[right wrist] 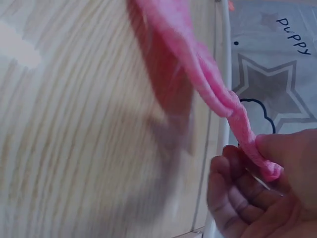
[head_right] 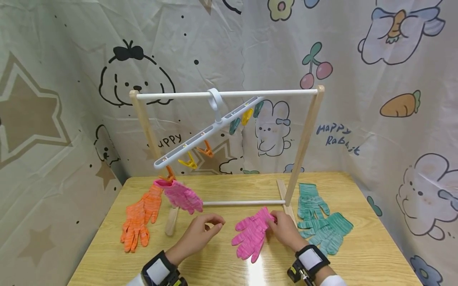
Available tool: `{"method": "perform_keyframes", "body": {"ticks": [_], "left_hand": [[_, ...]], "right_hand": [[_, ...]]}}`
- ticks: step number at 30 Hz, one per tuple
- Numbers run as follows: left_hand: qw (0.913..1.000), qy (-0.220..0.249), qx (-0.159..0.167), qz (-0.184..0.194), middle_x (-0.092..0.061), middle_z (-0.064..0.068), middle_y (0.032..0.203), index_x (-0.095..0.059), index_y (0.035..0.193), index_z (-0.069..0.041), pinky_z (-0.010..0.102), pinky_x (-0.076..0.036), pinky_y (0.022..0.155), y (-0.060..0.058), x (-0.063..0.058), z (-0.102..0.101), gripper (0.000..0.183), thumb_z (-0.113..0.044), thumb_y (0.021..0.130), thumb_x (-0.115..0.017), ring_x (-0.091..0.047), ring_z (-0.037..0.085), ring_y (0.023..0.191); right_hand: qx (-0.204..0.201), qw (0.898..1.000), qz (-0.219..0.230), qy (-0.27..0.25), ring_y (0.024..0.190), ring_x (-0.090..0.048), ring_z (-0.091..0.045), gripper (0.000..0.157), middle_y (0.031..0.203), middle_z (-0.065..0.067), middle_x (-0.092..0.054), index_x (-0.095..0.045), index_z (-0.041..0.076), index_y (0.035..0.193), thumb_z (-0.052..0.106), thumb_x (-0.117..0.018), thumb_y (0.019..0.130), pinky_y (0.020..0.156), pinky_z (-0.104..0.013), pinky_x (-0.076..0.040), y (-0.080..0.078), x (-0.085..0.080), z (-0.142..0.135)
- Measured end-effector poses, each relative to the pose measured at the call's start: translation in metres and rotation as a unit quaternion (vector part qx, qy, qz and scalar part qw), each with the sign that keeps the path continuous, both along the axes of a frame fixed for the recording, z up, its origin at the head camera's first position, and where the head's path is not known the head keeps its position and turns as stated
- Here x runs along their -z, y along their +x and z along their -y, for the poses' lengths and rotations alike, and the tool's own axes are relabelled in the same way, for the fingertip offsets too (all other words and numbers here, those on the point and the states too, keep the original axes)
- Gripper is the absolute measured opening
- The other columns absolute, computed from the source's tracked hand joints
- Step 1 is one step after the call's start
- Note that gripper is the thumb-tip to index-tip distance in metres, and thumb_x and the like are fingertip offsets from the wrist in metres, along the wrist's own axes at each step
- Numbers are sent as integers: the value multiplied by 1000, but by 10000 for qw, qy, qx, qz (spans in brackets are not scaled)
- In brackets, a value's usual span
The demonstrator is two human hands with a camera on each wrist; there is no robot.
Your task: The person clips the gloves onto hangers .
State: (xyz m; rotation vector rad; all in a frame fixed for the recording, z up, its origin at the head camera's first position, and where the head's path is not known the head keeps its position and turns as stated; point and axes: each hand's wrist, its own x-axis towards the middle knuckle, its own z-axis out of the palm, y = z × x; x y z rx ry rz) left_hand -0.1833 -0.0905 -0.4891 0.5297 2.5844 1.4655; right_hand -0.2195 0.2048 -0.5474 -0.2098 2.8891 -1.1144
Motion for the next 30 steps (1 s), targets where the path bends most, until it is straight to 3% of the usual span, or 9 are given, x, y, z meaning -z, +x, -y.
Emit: {"method": "perform_keyframes", "body": {"ticks": [11,30], "left_hand": [[10000,-61,-26,-10,-74,1,104,-74,107,-17,22,-48,73,-3,-5,-3,15,-22,101,-61,-62,8,95],[9997,222,-119,-1,-73,1,107,-72,111,-16,23,-48,76,-6,-20,-11,17,-20,100,-61,-62,13,100]], "right_hand": [[172,9977,-361,-552,62,-59,-10,17,73,-7,-68,-70,-1,110,9,-64,97,53,-21,-46,0,-14,6],[387,9921,-862,-819,67,-56,-8,19,79,-5,-68,-71,-1,112,11,-64,99,58,-21,-48,0,-42,24]]}}
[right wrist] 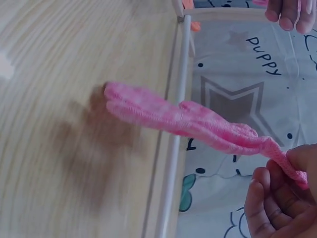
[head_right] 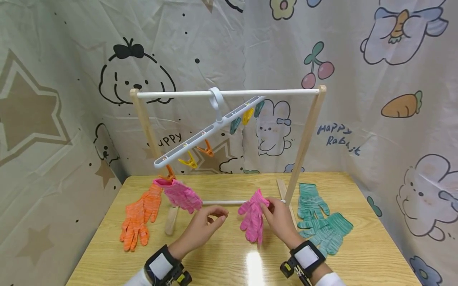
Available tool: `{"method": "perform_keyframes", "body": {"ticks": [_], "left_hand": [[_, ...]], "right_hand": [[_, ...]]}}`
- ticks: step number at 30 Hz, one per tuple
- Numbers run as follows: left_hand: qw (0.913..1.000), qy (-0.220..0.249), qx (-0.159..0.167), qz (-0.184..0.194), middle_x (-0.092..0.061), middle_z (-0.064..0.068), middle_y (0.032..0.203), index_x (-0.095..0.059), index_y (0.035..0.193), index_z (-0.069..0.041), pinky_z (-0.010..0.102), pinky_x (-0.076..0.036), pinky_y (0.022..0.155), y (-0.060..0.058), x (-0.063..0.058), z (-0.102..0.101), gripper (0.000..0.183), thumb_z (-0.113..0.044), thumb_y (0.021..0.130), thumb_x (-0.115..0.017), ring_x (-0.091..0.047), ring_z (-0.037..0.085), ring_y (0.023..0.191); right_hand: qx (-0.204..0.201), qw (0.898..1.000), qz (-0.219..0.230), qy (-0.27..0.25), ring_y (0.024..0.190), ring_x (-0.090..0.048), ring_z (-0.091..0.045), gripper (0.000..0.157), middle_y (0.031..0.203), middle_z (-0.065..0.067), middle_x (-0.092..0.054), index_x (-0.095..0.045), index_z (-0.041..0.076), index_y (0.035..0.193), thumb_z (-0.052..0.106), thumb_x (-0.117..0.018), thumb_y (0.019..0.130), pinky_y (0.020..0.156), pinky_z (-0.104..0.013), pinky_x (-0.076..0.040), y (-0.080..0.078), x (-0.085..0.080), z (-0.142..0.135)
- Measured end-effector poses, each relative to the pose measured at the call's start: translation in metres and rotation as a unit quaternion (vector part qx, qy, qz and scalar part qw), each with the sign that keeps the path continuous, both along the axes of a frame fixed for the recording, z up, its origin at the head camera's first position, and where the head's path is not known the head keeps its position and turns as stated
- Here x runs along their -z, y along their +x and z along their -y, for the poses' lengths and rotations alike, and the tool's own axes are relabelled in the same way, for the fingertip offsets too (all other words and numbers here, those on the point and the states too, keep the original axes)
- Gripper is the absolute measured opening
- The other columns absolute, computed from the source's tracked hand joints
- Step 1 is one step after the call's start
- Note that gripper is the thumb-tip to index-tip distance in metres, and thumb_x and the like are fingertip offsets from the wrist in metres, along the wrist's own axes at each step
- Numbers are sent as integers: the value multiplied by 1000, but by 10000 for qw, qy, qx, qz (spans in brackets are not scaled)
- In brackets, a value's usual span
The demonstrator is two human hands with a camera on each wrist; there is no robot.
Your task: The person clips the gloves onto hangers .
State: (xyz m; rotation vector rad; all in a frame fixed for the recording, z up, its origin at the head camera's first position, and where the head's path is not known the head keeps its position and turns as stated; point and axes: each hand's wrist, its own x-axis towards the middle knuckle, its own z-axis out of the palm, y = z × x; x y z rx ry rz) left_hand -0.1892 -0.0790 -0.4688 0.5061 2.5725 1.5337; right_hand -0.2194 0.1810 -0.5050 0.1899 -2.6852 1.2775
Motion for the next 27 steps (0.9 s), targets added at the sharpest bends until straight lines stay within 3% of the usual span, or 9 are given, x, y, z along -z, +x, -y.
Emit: {"method": "perform_keyframes", "body": {"ticks": [7,18,27], "left_hand": [[9996,88,-83,-251,-73,1,105,-72,110,-15,23,-48,76,-2,-10,0,16,-18,100,-61,-63,14,99],[9988,267,-282,-286,-72,7,110,-70,116,-10,24,-46,81,-9,-22,4,20,-18,101,-59,-62,19,105],[9966,464,-445,-510,-73,10,110,-71,116,-10,27,-52,82,-13,-30,12,19,-13,100,-61,-65,22,105]], "right_hand": [[-47,9994,-320,-144,64,-56,-7,18,77,-6,-67,-71,-2,111,8,-63,98,56,-22,-48,1,-11,3],[-115,9994,-309,-105,63,-53,-8,16,76,-5,-66,-72,1,108,11,-64,99,54,-22,-46,0,-22,7],[-250,9985,-464,-137,67,-56,-9,20,80,-6,-68,-71,0,113,12,-63,100,58,-22,-49,-3,-26,7]]}}
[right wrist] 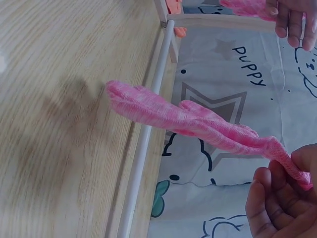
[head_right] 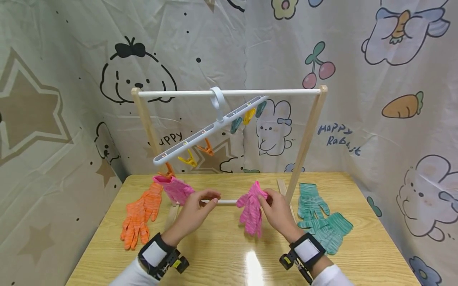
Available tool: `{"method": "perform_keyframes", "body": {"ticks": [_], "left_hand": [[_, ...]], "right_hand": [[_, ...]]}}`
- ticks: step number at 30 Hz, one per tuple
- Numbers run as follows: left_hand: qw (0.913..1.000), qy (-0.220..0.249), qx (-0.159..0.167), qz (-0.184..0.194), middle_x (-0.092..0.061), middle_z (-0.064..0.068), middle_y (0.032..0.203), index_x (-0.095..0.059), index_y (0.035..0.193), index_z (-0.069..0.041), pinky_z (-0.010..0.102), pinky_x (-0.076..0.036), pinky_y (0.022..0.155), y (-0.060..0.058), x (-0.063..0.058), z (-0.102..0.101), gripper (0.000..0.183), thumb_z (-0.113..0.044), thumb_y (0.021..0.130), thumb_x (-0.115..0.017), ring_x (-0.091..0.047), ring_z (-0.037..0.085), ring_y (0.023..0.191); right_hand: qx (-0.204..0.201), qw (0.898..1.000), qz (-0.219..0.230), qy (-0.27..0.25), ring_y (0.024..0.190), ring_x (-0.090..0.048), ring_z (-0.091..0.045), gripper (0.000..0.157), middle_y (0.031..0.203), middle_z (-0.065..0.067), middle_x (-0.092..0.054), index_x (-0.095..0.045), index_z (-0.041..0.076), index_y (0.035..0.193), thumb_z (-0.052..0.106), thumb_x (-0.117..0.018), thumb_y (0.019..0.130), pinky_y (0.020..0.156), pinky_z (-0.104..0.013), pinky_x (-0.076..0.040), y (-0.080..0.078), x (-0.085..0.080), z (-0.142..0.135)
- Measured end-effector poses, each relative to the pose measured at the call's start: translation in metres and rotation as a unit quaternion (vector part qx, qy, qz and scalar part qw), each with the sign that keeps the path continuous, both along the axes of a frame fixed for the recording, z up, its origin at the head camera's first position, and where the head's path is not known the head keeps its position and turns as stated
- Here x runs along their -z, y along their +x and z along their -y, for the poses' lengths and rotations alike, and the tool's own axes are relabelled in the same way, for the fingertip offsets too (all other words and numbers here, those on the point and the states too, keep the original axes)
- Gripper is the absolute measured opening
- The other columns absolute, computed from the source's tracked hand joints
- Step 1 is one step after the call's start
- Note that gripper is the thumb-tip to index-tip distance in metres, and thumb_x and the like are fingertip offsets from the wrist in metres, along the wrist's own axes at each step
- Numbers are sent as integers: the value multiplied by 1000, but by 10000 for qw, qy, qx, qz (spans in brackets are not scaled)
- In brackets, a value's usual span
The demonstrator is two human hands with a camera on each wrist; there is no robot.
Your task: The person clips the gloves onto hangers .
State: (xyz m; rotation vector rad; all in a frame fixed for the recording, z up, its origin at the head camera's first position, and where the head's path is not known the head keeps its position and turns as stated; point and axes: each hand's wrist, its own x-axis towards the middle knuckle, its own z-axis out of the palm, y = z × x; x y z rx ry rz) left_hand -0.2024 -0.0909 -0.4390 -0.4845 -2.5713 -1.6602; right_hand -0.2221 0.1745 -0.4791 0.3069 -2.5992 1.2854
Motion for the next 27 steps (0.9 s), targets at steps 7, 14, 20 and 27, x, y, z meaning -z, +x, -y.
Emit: {"method": "perform_keyframes", "body": {"ticks": [7,14,20,27], "left_hand": [[9998,-22,-184,-56,-74,6,109,-71,117,-13,23,-49,79,-5,-1,5,20,-13,99,-63,-64,18,103],[9995,-56,-283,-151,-74,7,111,-68,127,-10,24,-48,79,-8,-7,8,29,-12,99,-61,-64,20,104],[9988,-37,-395,-294,-73,9,115,-64,131,-9,26,-50,80,-11,-12,13,33,-11,99,-61,-66,24,106],[9975,138,-518,-457,-71,14,123,-62,134,-7,29,-52,84,-14,-17,20,35,-9,98,-61,-67,29,110]], "right_hand": [[-56,9999,66,92,67,-56,-10,19,80,-5,-67,-71,1,111,13,-62,100,57,-23,-48,-1,-4,2],[-139,9999,15,73,63,-53,-9,16,76,-4,-64,-71,2,107,13,-61,101,54,-22,-46,-3,-10,5],[-280,9994,-158,121,60,-50,-8,14,72,-3,-61,-71,1,105,10,-61,101,51,-22,-44,-6,-14,7],[-434,9982,-355,209,59,-49,-7,13,71,-2,-62,-71,2,103,10,-61,100,51,-23,-44,-8,-20,10]]}}
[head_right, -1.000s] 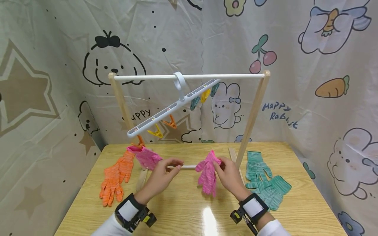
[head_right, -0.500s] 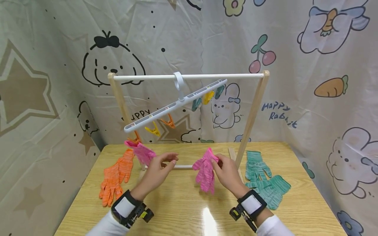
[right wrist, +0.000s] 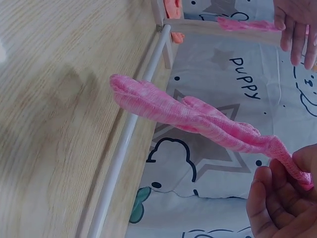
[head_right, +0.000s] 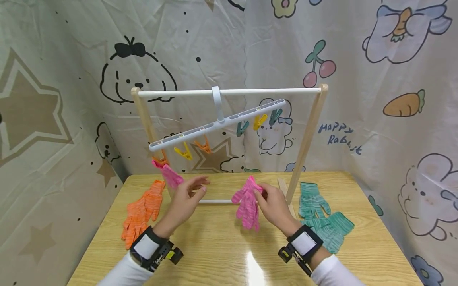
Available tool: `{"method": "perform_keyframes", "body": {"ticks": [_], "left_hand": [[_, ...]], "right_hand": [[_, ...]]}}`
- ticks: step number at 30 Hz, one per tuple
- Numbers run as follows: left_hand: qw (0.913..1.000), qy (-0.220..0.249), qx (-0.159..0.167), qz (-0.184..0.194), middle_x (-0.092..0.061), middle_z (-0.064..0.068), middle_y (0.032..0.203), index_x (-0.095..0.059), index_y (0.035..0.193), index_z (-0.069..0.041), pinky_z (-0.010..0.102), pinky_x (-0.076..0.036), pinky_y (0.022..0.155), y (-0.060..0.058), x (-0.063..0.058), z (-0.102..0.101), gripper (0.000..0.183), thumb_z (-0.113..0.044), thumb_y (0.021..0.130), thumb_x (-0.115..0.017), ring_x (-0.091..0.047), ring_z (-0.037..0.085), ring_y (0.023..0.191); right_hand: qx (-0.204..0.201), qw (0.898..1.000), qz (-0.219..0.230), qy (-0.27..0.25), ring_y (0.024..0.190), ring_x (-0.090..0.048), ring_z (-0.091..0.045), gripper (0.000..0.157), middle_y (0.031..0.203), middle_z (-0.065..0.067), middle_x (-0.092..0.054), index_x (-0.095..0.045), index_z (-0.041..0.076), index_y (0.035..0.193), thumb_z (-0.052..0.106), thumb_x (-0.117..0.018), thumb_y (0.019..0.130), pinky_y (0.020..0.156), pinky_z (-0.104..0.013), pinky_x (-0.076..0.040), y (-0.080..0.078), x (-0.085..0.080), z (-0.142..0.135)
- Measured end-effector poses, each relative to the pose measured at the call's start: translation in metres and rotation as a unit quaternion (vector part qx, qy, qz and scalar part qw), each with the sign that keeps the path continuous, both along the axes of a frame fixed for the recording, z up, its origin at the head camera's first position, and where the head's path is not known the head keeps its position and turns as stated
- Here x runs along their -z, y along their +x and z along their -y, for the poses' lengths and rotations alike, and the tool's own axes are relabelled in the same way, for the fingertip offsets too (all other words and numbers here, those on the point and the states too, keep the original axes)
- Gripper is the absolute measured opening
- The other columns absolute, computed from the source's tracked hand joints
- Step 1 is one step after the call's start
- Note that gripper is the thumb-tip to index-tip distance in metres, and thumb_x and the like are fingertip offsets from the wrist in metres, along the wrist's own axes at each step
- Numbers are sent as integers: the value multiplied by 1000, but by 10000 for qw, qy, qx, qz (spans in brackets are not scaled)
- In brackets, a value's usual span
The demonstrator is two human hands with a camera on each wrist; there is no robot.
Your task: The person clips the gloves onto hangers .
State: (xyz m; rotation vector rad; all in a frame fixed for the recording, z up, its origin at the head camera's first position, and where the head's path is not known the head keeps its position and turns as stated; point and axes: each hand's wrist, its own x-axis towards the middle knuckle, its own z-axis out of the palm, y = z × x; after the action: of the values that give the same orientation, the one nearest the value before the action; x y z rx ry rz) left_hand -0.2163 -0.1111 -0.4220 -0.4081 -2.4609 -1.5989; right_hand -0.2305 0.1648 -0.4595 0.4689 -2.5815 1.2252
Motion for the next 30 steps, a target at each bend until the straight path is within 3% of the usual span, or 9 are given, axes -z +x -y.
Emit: {"method": "perform_keyframes", "body": {"ticks": [5,10,20,23,26,28,30], "left_hand": [[9998,89,-155,3,-70,15,126,-63,132,-6,41,-56,92,-4,-5,3,34,-10,99,-61,-68,30,112],[9995,173,-266,29,-69,17,129,-62,133,-4,46,-56,96,-7,-11,7,35,-10,99,-60,-68,32,115],[9974,508,-375,335,-62,21,138,-49,145,2,44,-49,108,-17,-16,14,48,-11,100,-56,-62,34,126],[9967,567,-413,412,-60,21,141,-42,150,3,39,-49,108,-19,-19,16,53,-11,100,-55,-62,32,127],[9955,664,-436,516,-58,21,144,-34,155,2,28,-60,78,-21,-22,19,59,-11,101,-54,-67,26,119],[9947,726,-428,591,-57,20,146,-29,157,0,23,-55,56,-22,-24,20,61,-12,102,-53,-72,22,98],[9939,805,-421,631,-56,20,147,-26,158,0,21,-45,45,-24,-25,21,64,-13,102,-53,-70,18,85]], "right_hand": [[-71,9998,-52,184,58,-49,-6,12,69,0,-60,-71,3,100,12,-62,100,51,-23,-45,0,-2,2],[-179,9994,-120,280,55,-44,-5,14,65,3,-54,-67,8,90,14,-61,101,49,-22,-39,-2,-2,2],[-342,9988,-216,265,55,-44,-4,12,65,3,-54,-69,8,96,14,-60,102,50,-22,-40,-4,-7,4],[-377,9986,-253,273,55,-45,-4,12,66,4,-55,-70,8,99,14,-60,102,50,-22,-41,-4,-9,5],[-379,9985,-262,291,55,-45,-4,12,66,4,-56,-70,7,101,13,-60,102,50,-22,-42,-4,-10,6],[-372,9986,-252,296,55,-45,-4,12,66,4,-55,-70,7,100,13,-60,101,50,-22,-41,-4,-11,6],[-364,9986,-243,307,55,-44,-4,11,65,4,-55,-70,7,99,13,-60,101,50,-22,-41,-4,-10,6]]}}
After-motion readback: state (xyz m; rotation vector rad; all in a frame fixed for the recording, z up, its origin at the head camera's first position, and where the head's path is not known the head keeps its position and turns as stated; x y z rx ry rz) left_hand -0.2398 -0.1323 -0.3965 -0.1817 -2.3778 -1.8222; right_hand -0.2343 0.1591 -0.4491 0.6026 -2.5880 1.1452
